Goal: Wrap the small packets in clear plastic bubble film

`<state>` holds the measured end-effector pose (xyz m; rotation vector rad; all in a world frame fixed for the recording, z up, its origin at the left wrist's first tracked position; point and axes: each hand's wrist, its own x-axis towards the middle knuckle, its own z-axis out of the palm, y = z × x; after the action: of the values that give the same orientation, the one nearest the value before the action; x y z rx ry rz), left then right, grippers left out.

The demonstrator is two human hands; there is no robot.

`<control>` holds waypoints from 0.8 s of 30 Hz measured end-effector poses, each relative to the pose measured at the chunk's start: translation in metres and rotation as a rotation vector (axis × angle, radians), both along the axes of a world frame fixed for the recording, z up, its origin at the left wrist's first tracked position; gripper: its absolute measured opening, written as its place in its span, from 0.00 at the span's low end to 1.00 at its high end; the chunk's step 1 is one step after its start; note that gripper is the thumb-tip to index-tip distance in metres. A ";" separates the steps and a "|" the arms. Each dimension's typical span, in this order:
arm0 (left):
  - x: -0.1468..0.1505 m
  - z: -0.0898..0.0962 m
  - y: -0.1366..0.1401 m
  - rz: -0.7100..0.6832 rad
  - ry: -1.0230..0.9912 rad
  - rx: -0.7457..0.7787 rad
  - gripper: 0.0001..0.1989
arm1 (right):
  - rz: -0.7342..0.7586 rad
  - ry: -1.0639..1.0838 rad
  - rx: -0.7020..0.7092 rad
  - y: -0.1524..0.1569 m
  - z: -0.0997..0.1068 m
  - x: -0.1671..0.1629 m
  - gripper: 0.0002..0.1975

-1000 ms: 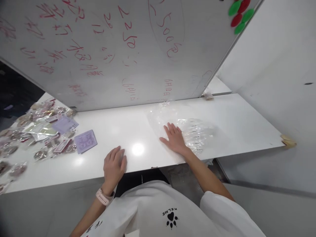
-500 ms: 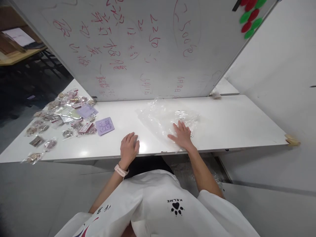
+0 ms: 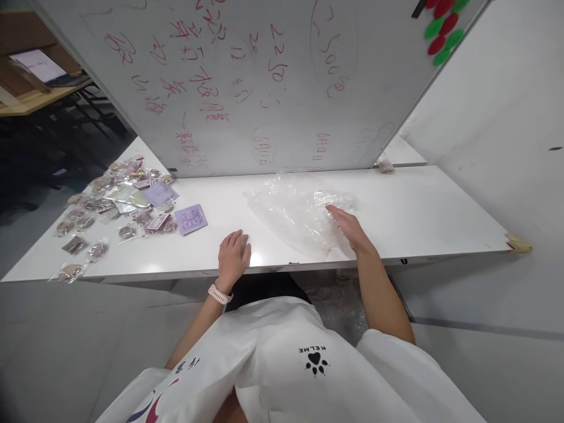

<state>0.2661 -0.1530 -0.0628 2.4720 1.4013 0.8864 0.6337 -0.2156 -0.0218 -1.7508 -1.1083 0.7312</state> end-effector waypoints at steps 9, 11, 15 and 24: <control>-0.001 -0.001 0.001 -0.004 0.000 -0.005 0.16 | -0.465 -0.419 -0.145 -0.018 -0.016 0.019 0.23; -0.001 -0.002 0.001 -0.003 0.014 0.003 0.16 | -0.499 -0.328 -0.091 -0.014 -0.008 0.023 0.21; 0.000 -0.002 0.001 0.004 0.042 0.029 0.16 | -0.535 -0.379 -0.149 0.001 0.019 0.034 0.23; 0.000 -0.003 0.001 0.003 0.046 0.036 0.16 | -0.219 -0.075 -0.056 0.014 0.075 0.029 0.15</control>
<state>0.2664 -0.1519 -0.0654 2.5331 1.4158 0.8688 0.6627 -0.2016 0.0533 -1.9244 -0.9339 0.5703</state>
